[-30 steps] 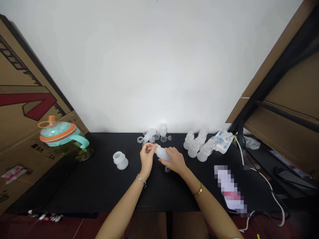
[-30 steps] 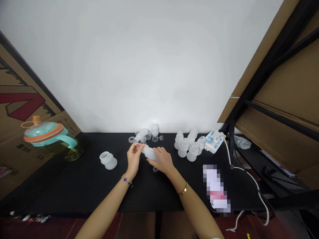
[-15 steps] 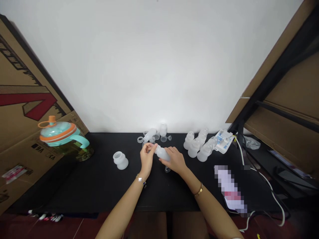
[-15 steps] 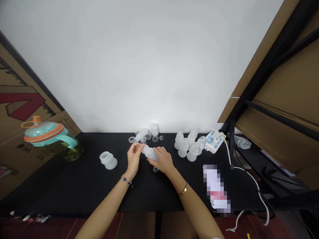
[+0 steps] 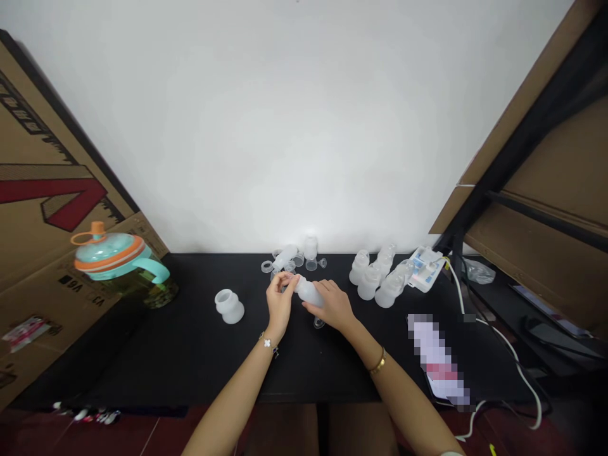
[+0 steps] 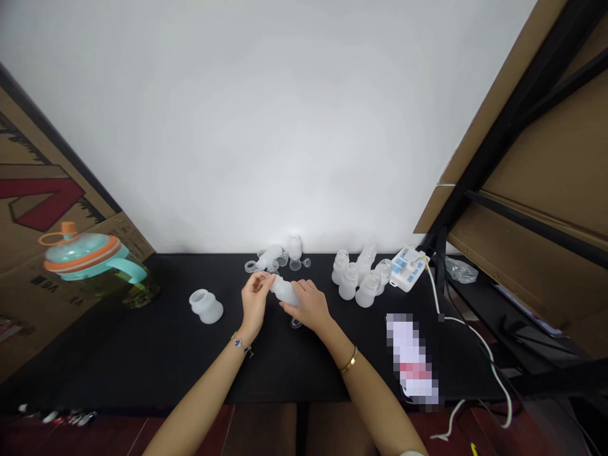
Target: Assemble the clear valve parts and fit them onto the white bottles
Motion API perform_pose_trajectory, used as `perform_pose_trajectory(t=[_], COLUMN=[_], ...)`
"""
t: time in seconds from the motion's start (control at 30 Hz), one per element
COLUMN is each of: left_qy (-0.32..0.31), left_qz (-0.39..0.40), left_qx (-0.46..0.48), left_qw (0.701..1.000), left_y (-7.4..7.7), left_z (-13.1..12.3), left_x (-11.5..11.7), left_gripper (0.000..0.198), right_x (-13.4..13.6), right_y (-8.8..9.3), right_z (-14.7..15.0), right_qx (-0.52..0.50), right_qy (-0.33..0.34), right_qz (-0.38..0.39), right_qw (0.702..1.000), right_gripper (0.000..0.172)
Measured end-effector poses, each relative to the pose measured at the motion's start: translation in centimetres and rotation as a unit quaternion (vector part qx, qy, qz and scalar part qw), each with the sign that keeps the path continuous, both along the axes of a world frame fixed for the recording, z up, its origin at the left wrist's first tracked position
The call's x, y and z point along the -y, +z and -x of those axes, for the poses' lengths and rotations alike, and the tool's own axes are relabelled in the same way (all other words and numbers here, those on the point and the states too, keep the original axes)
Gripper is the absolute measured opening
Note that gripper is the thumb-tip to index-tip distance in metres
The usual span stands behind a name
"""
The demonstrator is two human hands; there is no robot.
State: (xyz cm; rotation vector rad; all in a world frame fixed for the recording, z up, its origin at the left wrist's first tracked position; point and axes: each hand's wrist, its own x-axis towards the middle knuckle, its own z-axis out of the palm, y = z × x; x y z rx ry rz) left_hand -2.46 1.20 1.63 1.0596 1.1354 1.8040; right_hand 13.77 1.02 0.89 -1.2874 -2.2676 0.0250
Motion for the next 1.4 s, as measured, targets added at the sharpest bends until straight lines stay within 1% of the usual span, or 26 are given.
perform_pose_trajectory(t=[0.37,0.6,0.87,1.07,1.27,1.4], left_qy=[0.008,0.001,-0.015,-0.023,-0.01,-0.003], left_qz=[-0.002,-0.001,-0.009,0.0,0.001,0.008], left_qx=[-0.005,-0.004,0.016,0.02,0.007,0.02], left_qw=[1.0,1.0,1.0,1.0,1.0,1.0], left_y=[-0.4,-0.1,-0.3,-0.1,-0.7,-1.0], left_z=[0.1,0.0,0.1,0.1,0.2,0.2], left_x=[-0.2,0.0,0.0,0.3,0.0,-0.2], left_gripper=[0.029,0.029,0.028,0.029,0.035,0.039], right_x=[0.0,0.0,0.0,0.0,-0.1,-0.2], right_y=[-0.1,0.0,-0.2,-0.3,-0.2,-0.4], right_z=[0.0,0.0,0.1,0.1,0.1,0.0], right_qx=[-0.004,-0.008,-0.01,-0.027,-0.032,-0.034], right_qy=[-0.001,-0.004,-0.005,-0.002,-0.013,-0.014], right_qz=[0.003,0.006,0.007,0.009,0.011,0.008], right_qw=[1.0,1.0,1.0,1.0,0.999,0.999], right_gripper=[0.045,0.045,0.045,0.047,0.048,0.048])
